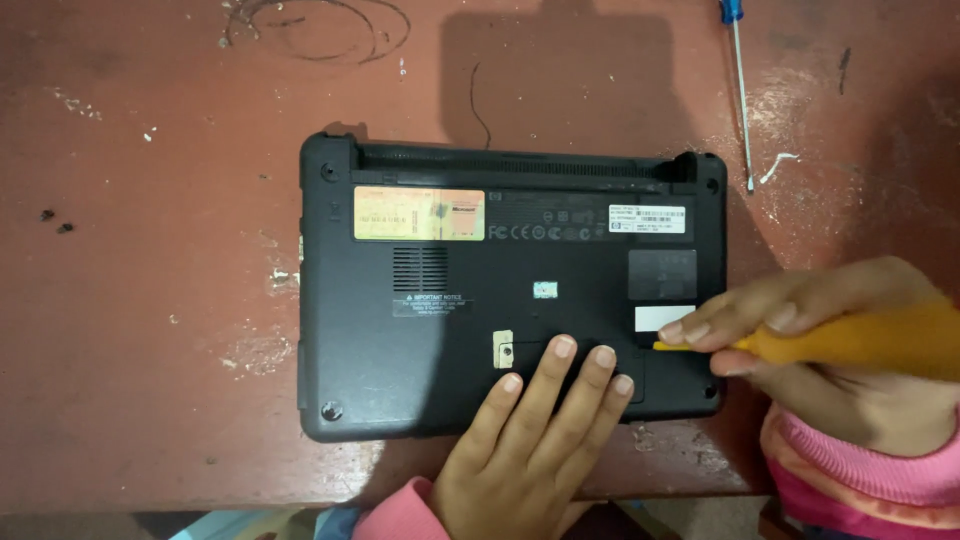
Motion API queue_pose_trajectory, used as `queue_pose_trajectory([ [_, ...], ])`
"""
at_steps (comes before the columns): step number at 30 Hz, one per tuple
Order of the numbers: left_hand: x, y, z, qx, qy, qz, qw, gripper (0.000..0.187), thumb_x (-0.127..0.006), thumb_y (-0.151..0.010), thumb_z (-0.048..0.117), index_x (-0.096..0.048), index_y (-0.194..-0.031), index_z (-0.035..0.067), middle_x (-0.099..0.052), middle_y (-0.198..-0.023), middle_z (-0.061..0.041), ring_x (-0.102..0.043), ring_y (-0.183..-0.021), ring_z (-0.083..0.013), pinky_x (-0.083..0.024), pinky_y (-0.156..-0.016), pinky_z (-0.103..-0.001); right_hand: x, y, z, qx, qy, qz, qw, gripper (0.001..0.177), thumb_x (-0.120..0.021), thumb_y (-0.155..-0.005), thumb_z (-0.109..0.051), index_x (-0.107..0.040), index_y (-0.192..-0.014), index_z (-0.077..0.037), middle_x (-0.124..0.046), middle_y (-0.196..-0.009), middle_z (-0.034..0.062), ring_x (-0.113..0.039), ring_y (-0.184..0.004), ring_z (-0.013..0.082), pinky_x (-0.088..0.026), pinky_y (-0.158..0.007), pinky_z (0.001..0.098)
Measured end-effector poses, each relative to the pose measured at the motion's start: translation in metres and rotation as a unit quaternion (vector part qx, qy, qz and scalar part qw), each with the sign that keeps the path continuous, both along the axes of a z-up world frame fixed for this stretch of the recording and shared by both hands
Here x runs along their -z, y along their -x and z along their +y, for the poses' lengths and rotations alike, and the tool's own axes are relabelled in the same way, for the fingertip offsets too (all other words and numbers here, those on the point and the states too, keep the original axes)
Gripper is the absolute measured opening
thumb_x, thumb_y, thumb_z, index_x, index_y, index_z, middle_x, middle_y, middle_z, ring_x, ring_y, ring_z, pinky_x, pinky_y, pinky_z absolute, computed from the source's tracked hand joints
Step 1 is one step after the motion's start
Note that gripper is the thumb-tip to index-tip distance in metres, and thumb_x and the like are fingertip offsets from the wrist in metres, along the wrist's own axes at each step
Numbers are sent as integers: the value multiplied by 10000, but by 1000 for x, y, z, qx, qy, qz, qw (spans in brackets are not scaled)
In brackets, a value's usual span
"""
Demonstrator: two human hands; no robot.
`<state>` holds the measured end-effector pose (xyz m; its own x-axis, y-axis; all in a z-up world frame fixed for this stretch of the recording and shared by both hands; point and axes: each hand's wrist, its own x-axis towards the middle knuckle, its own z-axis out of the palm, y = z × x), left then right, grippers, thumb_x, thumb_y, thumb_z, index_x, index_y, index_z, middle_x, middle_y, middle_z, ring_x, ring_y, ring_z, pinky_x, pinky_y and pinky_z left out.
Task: Reinstalling a keyboard into a laptop, securing it with screws using a screwdriver, and installing internal components like RAM and the battery.
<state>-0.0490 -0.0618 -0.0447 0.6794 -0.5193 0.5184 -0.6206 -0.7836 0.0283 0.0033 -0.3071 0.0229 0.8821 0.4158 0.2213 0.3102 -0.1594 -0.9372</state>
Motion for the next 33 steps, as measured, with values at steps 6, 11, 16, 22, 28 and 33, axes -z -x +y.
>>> queue_pose_trajectory([
  [6,-3,0,0,-2,5,11,1000,443,-227,-1066,267,-481,-1427,225,-531,-1452,82,-531,-1333,-132,-303,-1121,-315,-3,10,1,15,21,1,1000,503,-790,-682,-3,-529,-1063,-203,-753,-1030,106,-830,-1013,241,-721,-953,336],
  [11,-5,-1,1,4,4,9,1000,455,-220,-1059,255,-499,-1418,228,-531,-1449,75,-529,-1331,-136,-309,-1115,-315,-5,5,10,52,122,-1,991,340,-818,-611,-33,-527,-768,-113,-747,-909,93,-789,-861,195,-671,-791,253],
  [16,-5,1,0,-6,7,12,1000,426,-252,-1067,251,-497,-1416,236,-523,-1453,85,-527,-1332,-126,-307,-1118,-310,-3,7,18,86,156,-58,982,300,-727,-746,-3,-509,-920,-114,-702,-782,43,-769,-801,141,-700,-803,252],
  [22,-3,4,-9,-20,17,7,1000,376,-308,-1084,263,-476,-1414,202,-543,-1439,69,-553,-1321,-135,-345,-1099,-327,-10,20,32,117,124,42,984,204,-559,-882,-20,-427,-877,-176,-684,-908,114,-686,-577,94,-613,-605,160],
  [28,-15,-2,-17,-80,40,-41,995,274,-593,-1064,340,-580,-1280,172,-640,-1268,86,-645,-1200,-116,-484,-982,-304,-19,19,16,25,105,110,988,115,-441,-942,-137,-488,-1042,-168,-701,-1012,130,-753,-861,169,-644,-703,239],
  [33,-10,-2,-11,-58,30,-46,997,253,-510,-1080,326,-572,-1299,215,-605,-1287,92,-608,-1243,-110,-456,-1020,-293,-21,29,19,134,167,102,972,77,-497,-919,-71,-472,-985,-101,-784,-1042,154,-760,-656,157,-613,-664,221],
])
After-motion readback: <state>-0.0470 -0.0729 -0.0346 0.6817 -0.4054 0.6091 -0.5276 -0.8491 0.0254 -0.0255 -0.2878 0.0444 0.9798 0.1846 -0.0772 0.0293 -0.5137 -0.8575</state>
